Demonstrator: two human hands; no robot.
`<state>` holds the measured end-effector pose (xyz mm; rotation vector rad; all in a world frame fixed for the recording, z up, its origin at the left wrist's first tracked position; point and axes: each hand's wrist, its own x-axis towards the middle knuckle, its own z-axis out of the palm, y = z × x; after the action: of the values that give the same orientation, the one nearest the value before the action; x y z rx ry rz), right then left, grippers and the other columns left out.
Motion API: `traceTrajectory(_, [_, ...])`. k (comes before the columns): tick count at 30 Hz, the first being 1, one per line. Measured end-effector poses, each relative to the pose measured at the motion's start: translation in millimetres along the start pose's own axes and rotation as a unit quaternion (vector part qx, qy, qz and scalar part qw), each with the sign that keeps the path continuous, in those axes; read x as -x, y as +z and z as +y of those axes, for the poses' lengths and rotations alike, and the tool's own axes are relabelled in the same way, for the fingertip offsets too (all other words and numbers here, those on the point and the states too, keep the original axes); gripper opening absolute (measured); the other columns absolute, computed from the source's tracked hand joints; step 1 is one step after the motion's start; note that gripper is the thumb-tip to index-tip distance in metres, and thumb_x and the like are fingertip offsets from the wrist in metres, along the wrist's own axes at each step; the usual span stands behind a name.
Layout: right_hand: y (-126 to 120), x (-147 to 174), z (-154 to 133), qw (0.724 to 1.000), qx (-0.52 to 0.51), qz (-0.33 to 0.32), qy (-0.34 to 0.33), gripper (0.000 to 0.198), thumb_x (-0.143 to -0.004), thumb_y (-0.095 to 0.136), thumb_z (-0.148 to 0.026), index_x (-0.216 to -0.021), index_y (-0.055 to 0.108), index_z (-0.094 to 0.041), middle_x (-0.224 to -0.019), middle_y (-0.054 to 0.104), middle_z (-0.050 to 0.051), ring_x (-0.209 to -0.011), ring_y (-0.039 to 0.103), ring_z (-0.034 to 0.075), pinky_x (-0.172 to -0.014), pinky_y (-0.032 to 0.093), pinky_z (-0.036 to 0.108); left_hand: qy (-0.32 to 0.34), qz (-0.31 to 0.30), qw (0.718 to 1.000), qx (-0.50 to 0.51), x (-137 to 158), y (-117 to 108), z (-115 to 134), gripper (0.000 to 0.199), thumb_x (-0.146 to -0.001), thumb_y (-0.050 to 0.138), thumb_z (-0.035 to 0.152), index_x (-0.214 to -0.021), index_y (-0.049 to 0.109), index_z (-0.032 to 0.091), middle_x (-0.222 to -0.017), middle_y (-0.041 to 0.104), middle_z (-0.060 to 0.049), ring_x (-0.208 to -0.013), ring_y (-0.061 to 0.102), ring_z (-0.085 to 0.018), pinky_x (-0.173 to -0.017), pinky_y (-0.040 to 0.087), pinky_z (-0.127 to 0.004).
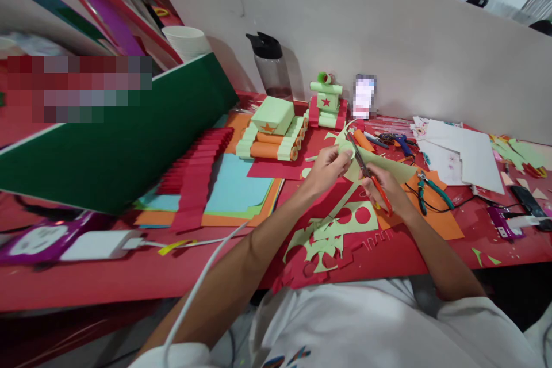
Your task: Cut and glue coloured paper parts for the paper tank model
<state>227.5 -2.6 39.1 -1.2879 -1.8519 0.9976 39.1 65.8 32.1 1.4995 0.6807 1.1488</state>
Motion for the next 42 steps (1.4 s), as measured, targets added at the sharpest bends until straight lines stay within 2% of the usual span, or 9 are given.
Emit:
traceTrajectory(20, [-4, 0, -6, 1.000, 0.026, 0.005, -0.012, 0.062, -0.093, 0.051, -0.085, -0.092, 0.056, -0.024, -0.070, 0.056, 0.000, -0.061, 0.052, 0.017, -0.057, 0.041, 0.029, -0.051, -0.050, 0.997, 0.011, -3, -11, 5, 0.040, -0.092, 0.061, 0.044, -0.062, 0.046, 0.021, -0.057, 0.044, 0.003, -0.051, 0.037, -0.010, -0.053, 0.028, -0.028])
traceTrajectory(24, [-4, -1, -3, 1.000, 0.012, -0.003, -0.004, 0.064, -0.091, 0.052, -0.087, -0.098, 0.058, -0.023, -0.071, 0.057, -0.001, -0.059, 0.052, 0.016, -0.056, 0.042, 0.029, -0.063, -0.072, 0.995, -0.017, -2, -13, 10, 0.041, -0.093, 0.059, 0.043, -0.061, 0.046, 0.021, -0.057, 0.043, 0.004, -0.052, 0.038, -0.010, -0.055, 0.030, -0.028])
traceTrajectory(29, [-4, 0, -6, 1.000, 0.002, 0.007, -0.007, 0.059, -0.093, 0.058, -0.081, -0.091, 0.056, -0.023, -0.069, 0.055, -0.001, -0.056, 0.050, 0.015, -0.053, 0.040, 0.028, -0.065, -0.080, 0.994, -0.032, -2, -14, 10, 0.040, -0.092, 0.058, 0.043, -0.061, 0.046, 0.021, -0.057, 0.043, 0.004, -0.053, 0.037, -0.010, -0.056, 0.030, -0.029])
traceTrajectory(35, [0, 0, -2, 0.996, -0.083, 0.016, 0.013, 0.057, -0.089, 0.064, -0.080, -0.089, 0.055, -0.024, -0.062, 0.049, -0.005, -0.045, 0.045, 0.011, -0.045, 0.037, 0.025, -0.052, -0.095, 0.993, -0.055, -3, -15, 9, 0.041, -0.094, 0.056, 0.044, -0.061, 0.046, 0.021, -0.058, 0.044, 0.003, -0.055, 0.039, -0.011, -0.057, 0.032, -0.029])
traceTrajectory(37, [-1, 0, 1, 0.993, -0.115, 0.017, 0.008, 0.057, -0.090, 0.062, -0.081, -0.092, 0.056, -0.024, -0.062, 0.050, -0.005, -0.043, 0.047, 0.010, -0.043, 0.037, 0.024, -0.039, -0.072, 0.994, -0.074, -4, -19, 9, 0.043, -0.096, 0.055, 0.046, -0.061, 0.046, 0.021, -0.058, 0.043, 0.002, -0.056, 0.040, -0.012, -0.058, 0.034, -0.029])
traceTrajectory(39, [-4, 0, 3, 0.990, -0.138, 0.031, -0.002, 0.056, -0.092, 0.060, -0.079, -0.094, 0.056, -0.023, -0.064, 0.052, -0.005, -0.043, 0.048, 0.010, -0.042, 0.037, 0.023, -0.011, -0.022, 0.993, -0.117, -6, -26, 8, 0.043, -0.096, 0.055, 0.046, -0.062, 0.046, 0.022, -0.059, 0.043, 0.002, -0.058, 0.042, -0.013, -0.058, 0.035, -0.029])
traceTrajectory(42, [-12, 0, 5, 0.987, -0.138, 0.077, -0.025, 0.050, -0.094, 0.064, -0.073, -0.099, 0.059, -0.023, -0.067, 0.055, -0.005, -0.044, 0.052, 0.010, -0.042, 0.040, 0.023, 0.062, 0.029, 0.975, -0.210, -10, -37, 6, 0.040, -0.094, 0.057, 0.046, -0.063, 0.048, 0.022, -0.067, 0.046, -0.001, -0.068, 0.048, -0.017, -0.060, 0.039, -0.028])
